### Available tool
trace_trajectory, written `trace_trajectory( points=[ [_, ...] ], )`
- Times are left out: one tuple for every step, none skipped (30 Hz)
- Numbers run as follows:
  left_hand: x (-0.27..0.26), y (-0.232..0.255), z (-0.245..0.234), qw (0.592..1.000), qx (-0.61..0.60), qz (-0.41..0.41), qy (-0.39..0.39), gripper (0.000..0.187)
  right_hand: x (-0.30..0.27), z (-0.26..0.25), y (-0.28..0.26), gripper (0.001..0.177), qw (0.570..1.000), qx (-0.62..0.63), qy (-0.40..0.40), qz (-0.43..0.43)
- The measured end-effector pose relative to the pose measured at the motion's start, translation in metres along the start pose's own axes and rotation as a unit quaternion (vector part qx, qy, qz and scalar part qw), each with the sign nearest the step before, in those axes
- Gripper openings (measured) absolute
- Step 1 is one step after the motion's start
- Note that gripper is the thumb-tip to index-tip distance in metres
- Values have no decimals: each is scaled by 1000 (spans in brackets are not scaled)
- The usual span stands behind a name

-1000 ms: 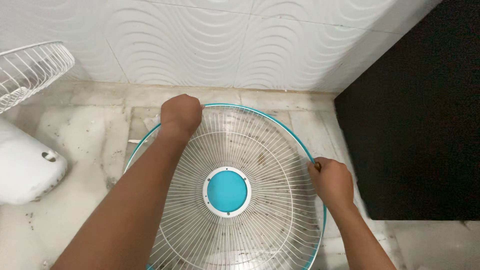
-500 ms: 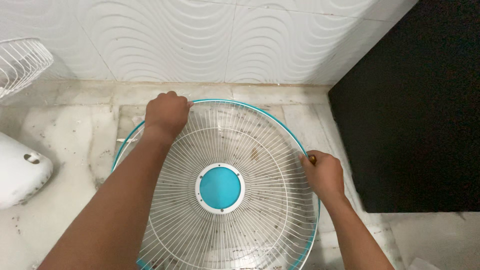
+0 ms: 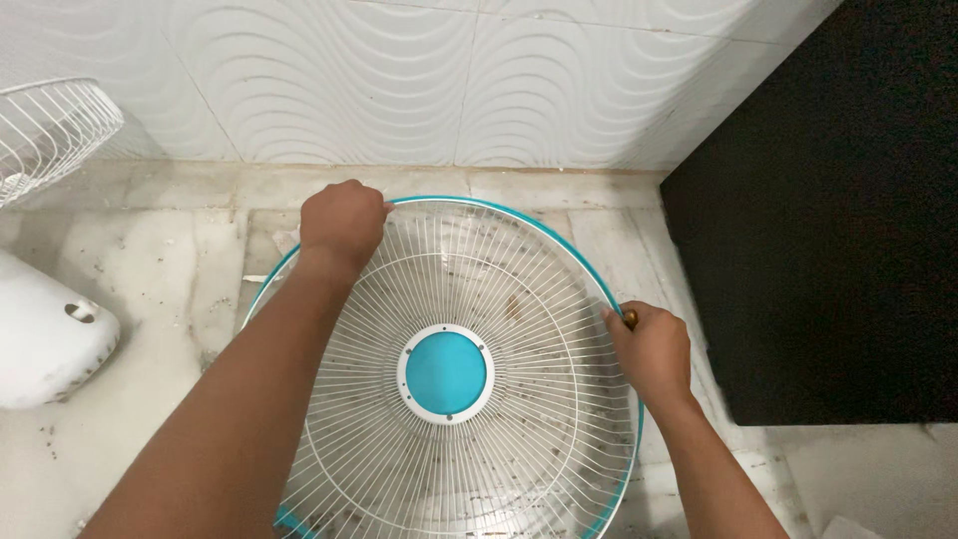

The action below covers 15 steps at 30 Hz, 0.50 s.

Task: The person assembles a fan by attaching the front grill to the fan base. They use a screwdriver to tighten screws around the central hub and then secure the outer ring of the grill.

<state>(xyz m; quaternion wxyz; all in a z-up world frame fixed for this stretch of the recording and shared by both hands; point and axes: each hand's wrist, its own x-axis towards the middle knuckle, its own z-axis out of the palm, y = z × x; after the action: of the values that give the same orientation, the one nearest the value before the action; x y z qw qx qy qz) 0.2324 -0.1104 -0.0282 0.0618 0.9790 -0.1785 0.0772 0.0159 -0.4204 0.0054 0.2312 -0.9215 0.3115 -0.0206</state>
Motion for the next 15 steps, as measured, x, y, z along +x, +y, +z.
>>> trace_trajectory(
  points=[
    [0,-1,-1,1000,-4,-8,-7,38,2,1,2,32,1000,10,-1,1],
    [0,0,-2,1000,-8,-16,-15,40,4,2,3,32,1000,19,-1,2],
    [0,0,-3,1000,1,-15,-16,40,5,2,5,33,1000,28,-2,3],
    [1,-1,-3,1000,10,-13,-18,41,5,3,6,34,1000,31,-1,-1],
    [1,-2,-4,1000,19,-11,-20,42,4,3,7,35,999,35,0,-6],
    [0,-3,-4,999,20,-13,-41,43,4,3,7,36,999,39,0,-10],
    [0,-5,-5,998,21,-14,-62,43,3,2,6,35,999,44,-1,-8],
    [0,-6,-5,996,23,-16,-82,44,2,1,4,35,999,48,-2,-6],
    [-1,-8,-5,997,7,-11,-74,44,2,-1,2,34,999,52,-3,-5],
    [-4,-10,-5,998,-8,-5,-67,44,0,-3,0,34,999,39,-11,6],
    [-5,-12,-4,998,-23,1,-58,44,-1,-4,-3,34,999,27,-18,17],
    [-5,-13,-4,998,-30,7,-52,44,-1,-5,-6,34,999,15,-24,27],
    [-8,-14,-3,998,-37,12,-48,43,-2,-6,-7,35,1000,-1,-20,17],
    [-10,-15,-2,998,-43,18,-44,42,-3,-7,-8,36,1000,-16,-16,7],
    [-13,-16,-1,998,-42,20,-37,41,-3,-7,-9,38,999,-32,-11,-3]
  ],
)
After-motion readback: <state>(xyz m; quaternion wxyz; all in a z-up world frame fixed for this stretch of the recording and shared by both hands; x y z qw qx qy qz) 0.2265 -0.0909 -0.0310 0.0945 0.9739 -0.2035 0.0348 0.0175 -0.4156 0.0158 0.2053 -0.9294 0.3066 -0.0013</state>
